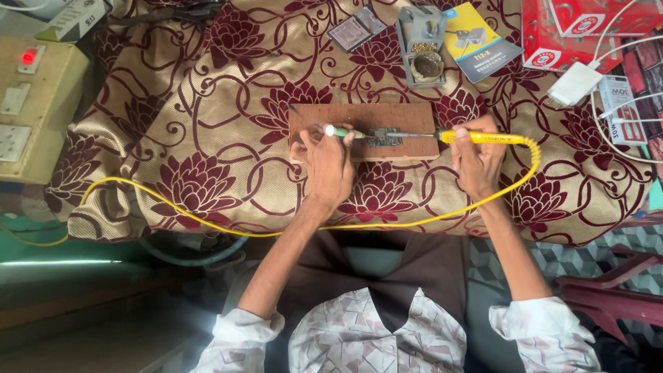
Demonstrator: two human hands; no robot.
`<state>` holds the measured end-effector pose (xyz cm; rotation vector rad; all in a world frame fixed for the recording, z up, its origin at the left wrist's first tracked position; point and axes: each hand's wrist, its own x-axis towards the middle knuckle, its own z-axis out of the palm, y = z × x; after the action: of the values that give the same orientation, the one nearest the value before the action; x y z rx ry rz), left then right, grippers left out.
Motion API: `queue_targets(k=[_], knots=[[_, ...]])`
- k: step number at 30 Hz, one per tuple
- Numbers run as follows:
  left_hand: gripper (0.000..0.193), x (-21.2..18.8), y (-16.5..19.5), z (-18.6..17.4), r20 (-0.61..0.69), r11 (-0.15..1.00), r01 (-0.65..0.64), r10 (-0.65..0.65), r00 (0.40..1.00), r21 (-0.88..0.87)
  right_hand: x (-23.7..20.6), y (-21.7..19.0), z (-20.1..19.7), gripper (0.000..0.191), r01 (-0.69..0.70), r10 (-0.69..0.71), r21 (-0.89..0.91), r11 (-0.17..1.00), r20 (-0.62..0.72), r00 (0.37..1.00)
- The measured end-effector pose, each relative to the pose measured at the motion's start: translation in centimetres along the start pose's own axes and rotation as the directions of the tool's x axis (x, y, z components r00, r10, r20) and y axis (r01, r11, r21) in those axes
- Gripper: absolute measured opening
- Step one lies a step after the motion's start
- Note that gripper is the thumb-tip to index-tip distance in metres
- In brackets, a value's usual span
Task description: The person uses a soldering iron and a green-handled tool to work on a small circuit board placed on a wooden block. They repeatedly apply the soldering iron to various points on the board while holding the tool in the other hand.
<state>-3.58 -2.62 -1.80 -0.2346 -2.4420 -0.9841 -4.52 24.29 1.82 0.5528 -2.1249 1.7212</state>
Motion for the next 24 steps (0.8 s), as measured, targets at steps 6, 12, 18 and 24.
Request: queue_targets(k=[6,12,18,24], knots=[[0.027,-0.04,0.09,-0.45,0.033,1.000,0.021,-0.021,0.999,0.003,0.19,-0.35,-0.29,0.014,-0.015,0.016,-0.041,0.999,0.042,0.999],[0.025,0.16,0.03,-0.73,0.111,0.996,0.077,-0.081,0.991,0.037,0.06,-0.24,0.07,0.014,-0.016,0.018,-0.038,0.999,0.038,0.999],[0.026,0.26,0.27,-0.58,0.088,0.994,0.095,-0.100,0.991,0.053,-0.12,-0.18,-0.03,0.015,0.010,-0.009,-0.019,1.000,0.049,0.999],[0.023,0.02,-0.04,-0.48,0.103,0.996,0.088,-0.090,0.991,0.019,-0.30,-0.39,-0.16,0.017,-0.009,0.010,-0.015,1.000,0.038,0.999]])
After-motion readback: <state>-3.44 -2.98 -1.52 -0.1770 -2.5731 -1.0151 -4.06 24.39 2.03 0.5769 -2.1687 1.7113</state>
